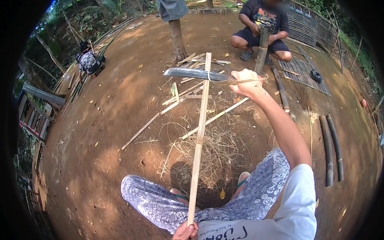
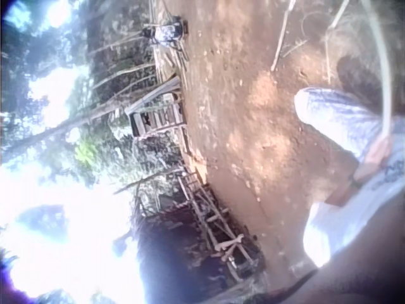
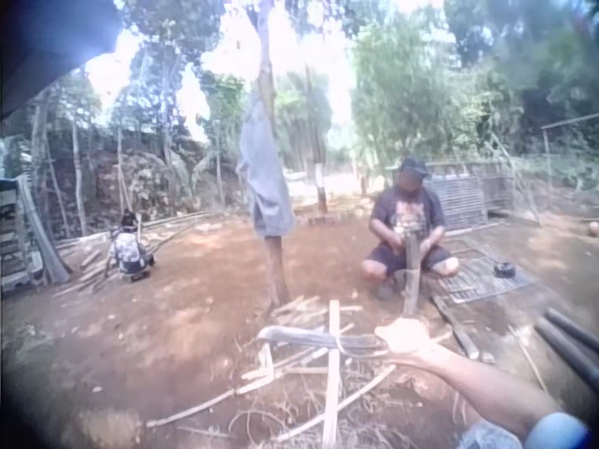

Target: The person sits on the ground and uses a large machete to shave a long, thin bamboo stick. They repeatedly draw the blade along the stick's length to remove the outer layer and smooth the surface, creating fine shavings that fall to the ground.

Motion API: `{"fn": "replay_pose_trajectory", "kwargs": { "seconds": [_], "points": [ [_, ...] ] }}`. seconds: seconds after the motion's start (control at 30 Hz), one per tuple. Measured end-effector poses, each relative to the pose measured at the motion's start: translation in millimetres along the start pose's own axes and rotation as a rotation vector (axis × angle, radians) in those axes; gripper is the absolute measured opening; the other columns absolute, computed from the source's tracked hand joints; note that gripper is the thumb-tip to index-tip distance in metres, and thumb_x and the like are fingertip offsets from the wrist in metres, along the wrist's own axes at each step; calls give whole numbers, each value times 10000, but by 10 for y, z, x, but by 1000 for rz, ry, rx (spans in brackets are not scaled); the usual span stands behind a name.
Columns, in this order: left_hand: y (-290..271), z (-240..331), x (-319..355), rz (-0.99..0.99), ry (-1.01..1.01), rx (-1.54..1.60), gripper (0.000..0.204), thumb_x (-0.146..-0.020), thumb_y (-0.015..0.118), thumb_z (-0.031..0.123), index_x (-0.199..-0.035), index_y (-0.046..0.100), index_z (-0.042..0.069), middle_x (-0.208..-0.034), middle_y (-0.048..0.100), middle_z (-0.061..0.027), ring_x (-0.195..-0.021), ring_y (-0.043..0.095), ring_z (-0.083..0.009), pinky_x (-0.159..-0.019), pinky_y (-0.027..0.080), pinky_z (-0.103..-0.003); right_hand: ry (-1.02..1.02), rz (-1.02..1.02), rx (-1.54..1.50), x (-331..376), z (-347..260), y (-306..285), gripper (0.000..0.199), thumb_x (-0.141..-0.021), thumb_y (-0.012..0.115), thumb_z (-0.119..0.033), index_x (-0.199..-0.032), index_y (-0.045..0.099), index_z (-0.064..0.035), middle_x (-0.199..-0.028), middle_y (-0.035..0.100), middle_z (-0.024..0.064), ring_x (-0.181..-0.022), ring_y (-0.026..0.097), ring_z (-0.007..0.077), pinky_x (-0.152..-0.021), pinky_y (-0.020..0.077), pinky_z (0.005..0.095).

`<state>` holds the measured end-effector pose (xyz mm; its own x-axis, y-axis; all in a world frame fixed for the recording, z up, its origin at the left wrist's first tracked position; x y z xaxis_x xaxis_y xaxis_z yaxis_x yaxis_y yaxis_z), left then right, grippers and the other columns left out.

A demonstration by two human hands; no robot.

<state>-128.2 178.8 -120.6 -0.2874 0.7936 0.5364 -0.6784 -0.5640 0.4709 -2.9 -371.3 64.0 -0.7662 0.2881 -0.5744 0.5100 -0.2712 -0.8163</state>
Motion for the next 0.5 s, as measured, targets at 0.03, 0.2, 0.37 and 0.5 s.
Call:
{"fn": "replay_pose_trajectory", "kwargs": {
  "seconds": [0.03,0.2,0.37,0.5],
  "points": [
    [-50,-66,4,33,-35,35,229,-1098,442,322,-971,520,148,-650,375,52,-483,312,-66,-425,257,-220,23,-90,-67,-16,-186,14,227,-745,720,-284,-800,665,-70,-622,642,171,-646,679,376,-646,558,461],
    [-155,-117,173,29,-92,61,251,-1095,438,350,-959,510,152,-647,371,51,-477,309,-68,-413,253,-222,-7,-145,-21,-112,3,59,232,-731,731,-289,-772,654,-74,-685,680,167,-693,696,382,-681,561,470],
    [-285,-133,294,49,-129,95,274,-1092,433,378,-947,500,155,-643,366,50,-472,306,-69,-400,250,-225,597,-117,-42,-210,1157,93,382,-814,710,-367,-1016,741,-45,-960,725,248,-983,698,408,-887,547,499],
    [-321,-125,266,41,-155,148,293,-1089,430,401,-937,492,158,-641,363,49,-467,304,-71,-391,247,-226,684,-20,-134,-62,1290,32,402,-812,700,-389,-1001,732,-36,-936,728,228,-987,693,412,-868,533,496]
  ]
}}
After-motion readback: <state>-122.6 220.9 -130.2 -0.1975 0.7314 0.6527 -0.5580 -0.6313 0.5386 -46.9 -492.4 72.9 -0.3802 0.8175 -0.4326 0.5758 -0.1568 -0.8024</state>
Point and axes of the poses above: each hand's wrist, its own x-axis away from the middle knuckle, its own y-axis out of the palm, z = x × y, the point moved 6 cm from there along -x, towards the middle knuckle
